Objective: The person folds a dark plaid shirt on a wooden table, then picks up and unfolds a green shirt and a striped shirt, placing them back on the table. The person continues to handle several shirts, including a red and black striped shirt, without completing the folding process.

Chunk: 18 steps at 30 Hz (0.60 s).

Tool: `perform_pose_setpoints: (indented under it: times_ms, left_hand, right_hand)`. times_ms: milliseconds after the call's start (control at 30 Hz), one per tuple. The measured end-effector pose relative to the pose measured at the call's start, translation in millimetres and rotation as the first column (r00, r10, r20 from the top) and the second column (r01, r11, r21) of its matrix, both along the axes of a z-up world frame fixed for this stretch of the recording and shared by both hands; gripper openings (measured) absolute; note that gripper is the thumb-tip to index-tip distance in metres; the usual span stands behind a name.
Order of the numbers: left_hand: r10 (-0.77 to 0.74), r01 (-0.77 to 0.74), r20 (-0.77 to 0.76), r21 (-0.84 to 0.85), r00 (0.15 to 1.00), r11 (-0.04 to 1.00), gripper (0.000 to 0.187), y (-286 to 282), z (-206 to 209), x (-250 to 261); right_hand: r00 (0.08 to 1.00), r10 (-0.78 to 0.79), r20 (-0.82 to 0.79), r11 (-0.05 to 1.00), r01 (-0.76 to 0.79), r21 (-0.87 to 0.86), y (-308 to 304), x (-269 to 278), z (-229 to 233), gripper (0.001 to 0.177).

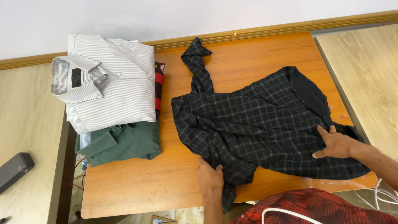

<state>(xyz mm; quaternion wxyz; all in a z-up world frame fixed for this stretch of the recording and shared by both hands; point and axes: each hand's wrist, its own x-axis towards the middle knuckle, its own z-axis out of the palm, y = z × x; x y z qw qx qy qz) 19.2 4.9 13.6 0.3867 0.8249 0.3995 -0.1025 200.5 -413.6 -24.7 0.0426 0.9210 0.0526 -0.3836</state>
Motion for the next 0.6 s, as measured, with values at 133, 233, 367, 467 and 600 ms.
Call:
perform_pose_setpoints:
  times_ms: [133, 233, 367, 467, 600]
  left_hand:
    - [-0.228, 0.249, -0.307, 0.031, 0.924, 0.968, 0.039, 38.7, -15.4, -1.0]
    - [-0.321, 0.380, -0.589, -0.025, 0.742, 0.925, 0.029, 63.6, -12.8, 6.0]
    - [-0.336, 0.469, -0.784, -0.065, 0.522, 0.881, 0.031, 70.1, 8.5, 21.3]
    - [-0.423, 0.621, -0.833, -0.128, 0.355, 0.773, 0.060, 83.2, 39.7, 44.4]
    - [-0.284, 0.501, -0.727, 0.095, 0.625, 0.860, 0.064, 105.7, 72.2, 93.4]
  right_hand:
    - [0.943, -0.154, -0.294, 0.985, 0.125, -0.116, 4.6, -1.9, 15.4, 0.096]
    - [0.867, -0.279, -0.414, 0.958, 0.220, -0.184, 10.3, -11.9, 27.4, 0.095]
    - [0.799, -0.286, -0.528, 0.956, 0.198, -0.218, 5.8, -10.4, 28.3, 0.077]
    - [0.763, -0.346, -0.546, 0.924, 0.377, -0.060, -3.9, 10.8, 33.8, 0.074]
    - [0.935, -0.344, -0.086, 0.934, 0.350, 0.072, 7.1, 54.6, 46.1, 0.048]
